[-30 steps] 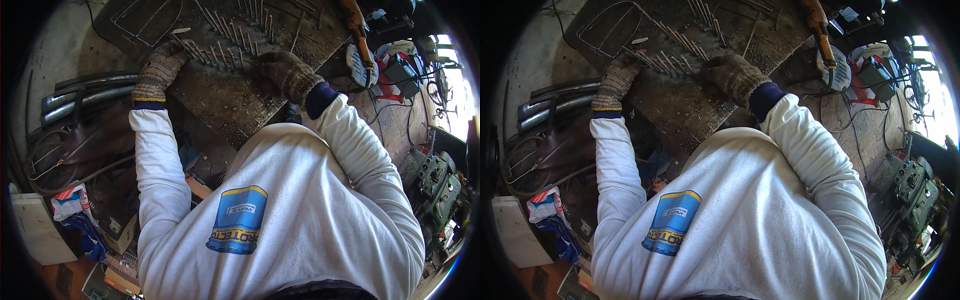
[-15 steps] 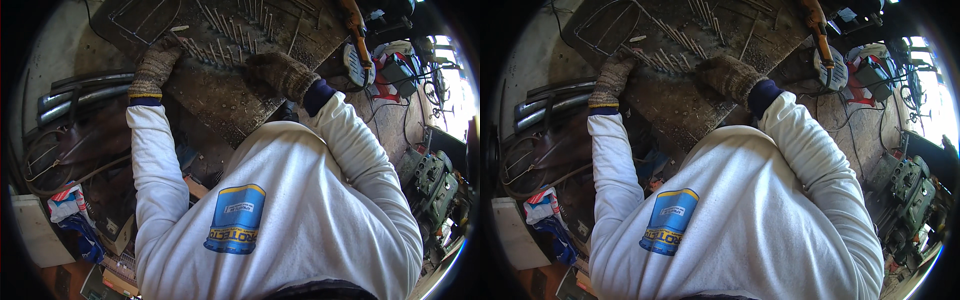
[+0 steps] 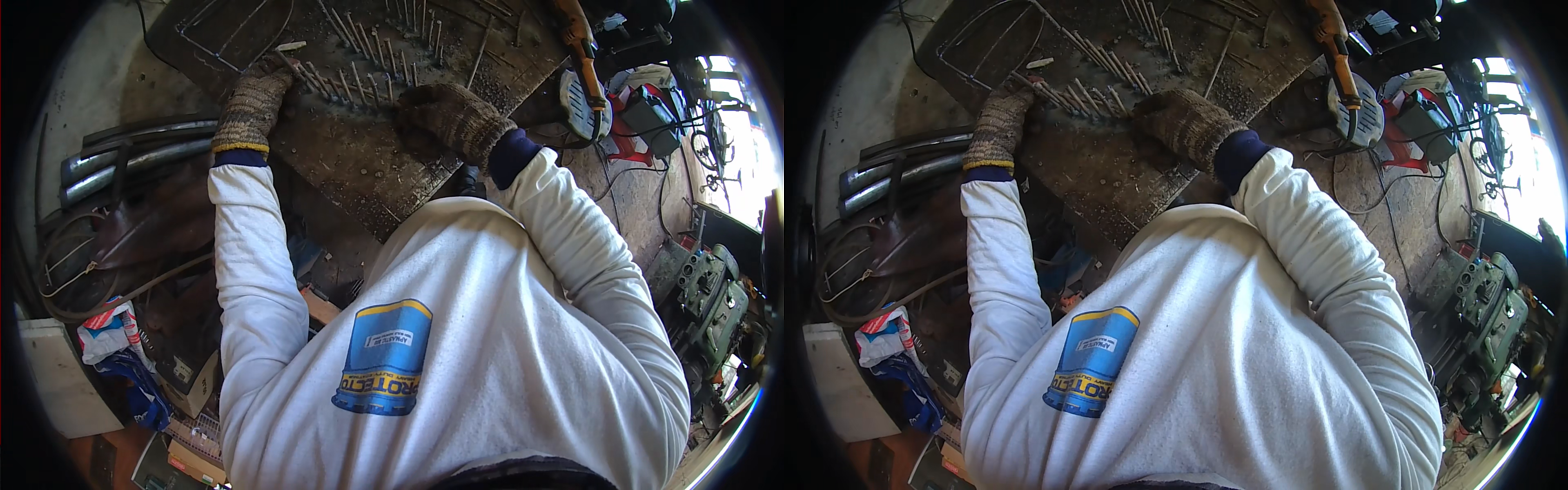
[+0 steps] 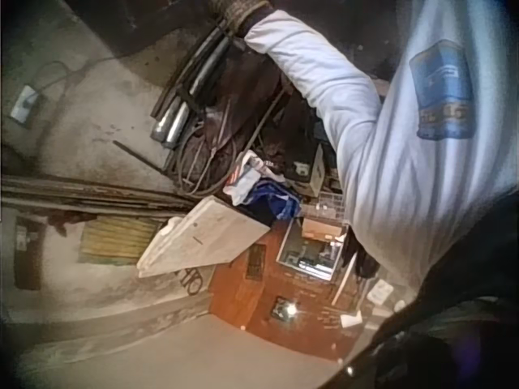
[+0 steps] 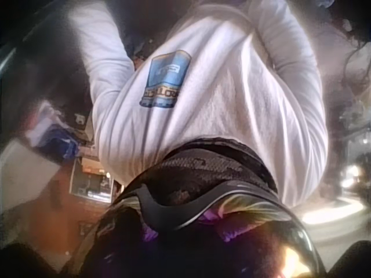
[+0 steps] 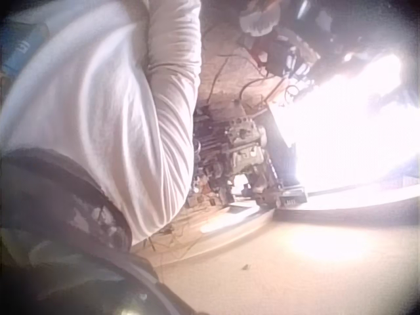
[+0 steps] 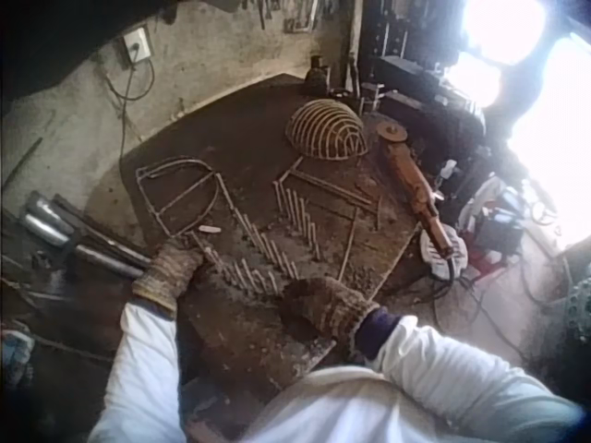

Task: The person welds and grinds metal rods on a workbench to fabricate curved cage-like structures. They use a welding tool to join metal pieces together, then use an angle grinder to smooth the joints, and finally use a hammer and a metal-pin board to shape additional metal components.

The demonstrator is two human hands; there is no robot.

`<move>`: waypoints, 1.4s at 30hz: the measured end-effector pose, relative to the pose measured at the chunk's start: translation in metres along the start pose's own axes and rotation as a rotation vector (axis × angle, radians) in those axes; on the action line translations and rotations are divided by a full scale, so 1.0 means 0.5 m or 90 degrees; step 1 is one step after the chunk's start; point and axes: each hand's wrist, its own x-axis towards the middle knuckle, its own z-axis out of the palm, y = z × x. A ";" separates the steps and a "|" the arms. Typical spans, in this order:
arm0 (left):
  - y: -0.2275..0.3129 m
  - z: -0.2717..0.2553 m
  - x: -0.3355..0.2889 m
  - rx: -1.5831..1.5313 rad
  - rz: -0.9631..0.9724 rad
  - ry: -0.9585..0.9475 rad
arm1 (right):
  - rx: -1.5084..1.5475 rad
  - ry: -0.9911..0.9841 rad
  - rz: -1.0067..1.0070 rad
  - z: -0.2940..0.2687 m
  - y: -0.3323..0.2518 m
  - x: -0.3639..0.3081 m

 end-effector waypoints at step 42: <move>0.024 -0.023 -0.034 0.156 0.124 -0.024 | -0.012 -0.017 0.015 -0.001 -0.017 -0.024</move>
